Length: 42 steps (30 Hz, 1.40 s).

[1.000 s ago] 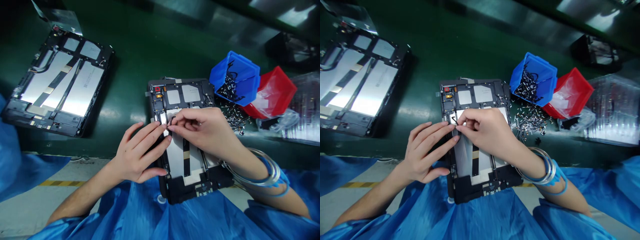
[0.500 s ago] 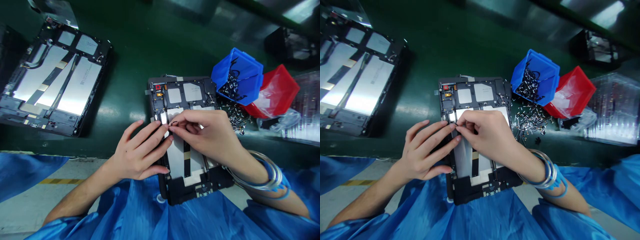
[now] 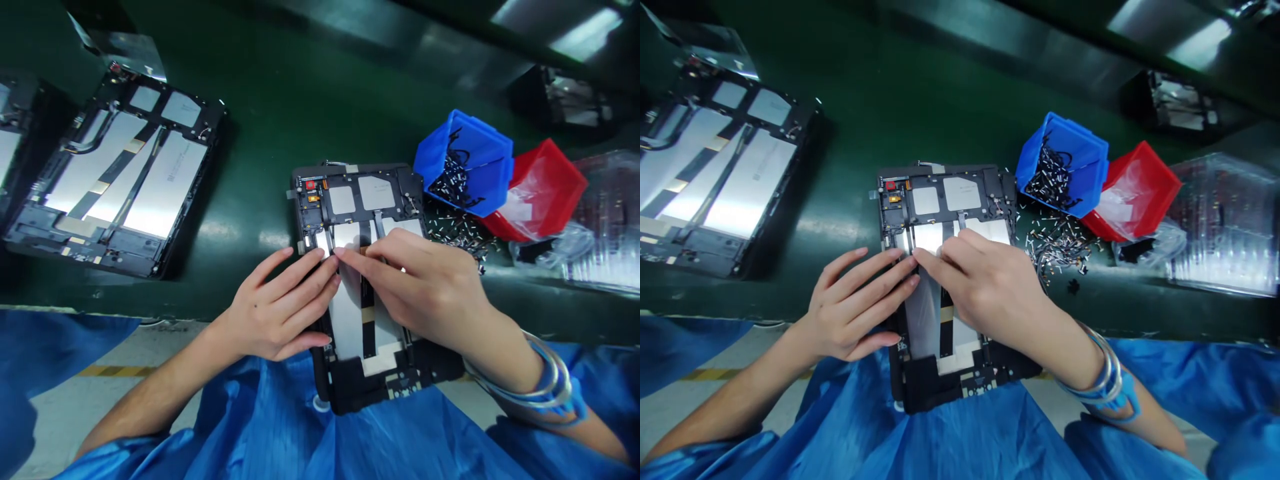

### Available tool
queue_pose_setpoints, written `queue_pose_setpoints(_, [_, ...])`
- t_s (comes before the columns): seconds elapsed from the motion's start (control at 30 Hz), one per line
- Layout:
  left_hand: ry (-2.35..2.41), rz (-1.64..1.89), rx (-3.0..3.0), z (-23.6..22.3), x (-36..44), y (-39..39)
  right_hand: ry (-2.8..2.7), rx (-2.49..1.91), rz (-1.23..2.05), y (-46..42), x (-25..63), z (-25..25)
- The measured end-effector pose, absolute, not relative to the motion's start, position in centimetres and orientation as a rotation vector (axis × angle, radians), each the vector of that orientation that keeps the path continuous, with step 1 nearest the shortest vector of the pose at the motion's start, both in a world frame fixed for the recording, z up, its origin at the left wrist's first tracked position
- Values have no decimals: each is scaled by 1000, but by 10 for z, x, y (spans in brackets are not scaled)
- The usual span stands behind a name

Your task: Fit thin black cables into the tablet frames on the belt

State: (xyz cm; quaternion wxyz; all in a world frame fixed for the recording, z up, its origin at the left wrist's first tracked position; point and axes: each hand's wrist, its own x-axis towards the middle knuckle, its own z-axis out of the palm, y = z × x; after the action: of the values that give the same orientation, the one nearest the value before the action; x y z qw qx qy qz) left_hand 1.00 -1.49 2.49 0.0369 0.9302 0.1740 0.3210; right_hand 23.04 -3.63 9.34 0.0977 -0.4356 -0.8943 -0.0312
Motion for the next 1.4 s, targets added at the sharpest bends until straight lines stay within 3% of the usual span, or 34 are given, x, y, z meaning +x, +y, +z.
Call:
queue_pose_setpoints(0.2, [538,1015,2839,22,11,-15,-2662,-1296,-35,-33,235,90])
queue_pose_setpoints(0.4, [495,977,2859,26,11,-13,-2334,-1549,410,-5,234,93])
queue_pose_setpoints(0.8, [486,947,2864,26,11,-10,-2023,-1516,1034,29,223,95])
queue_pose_setpoints(1.23, [514,896,2802,23,9,-11,-2245,-1571,783,32,216,92])
queue_pose_setpoints(1.4, [599,848,2791,30,11,-11,-2192,-1641,400,10,226,105])
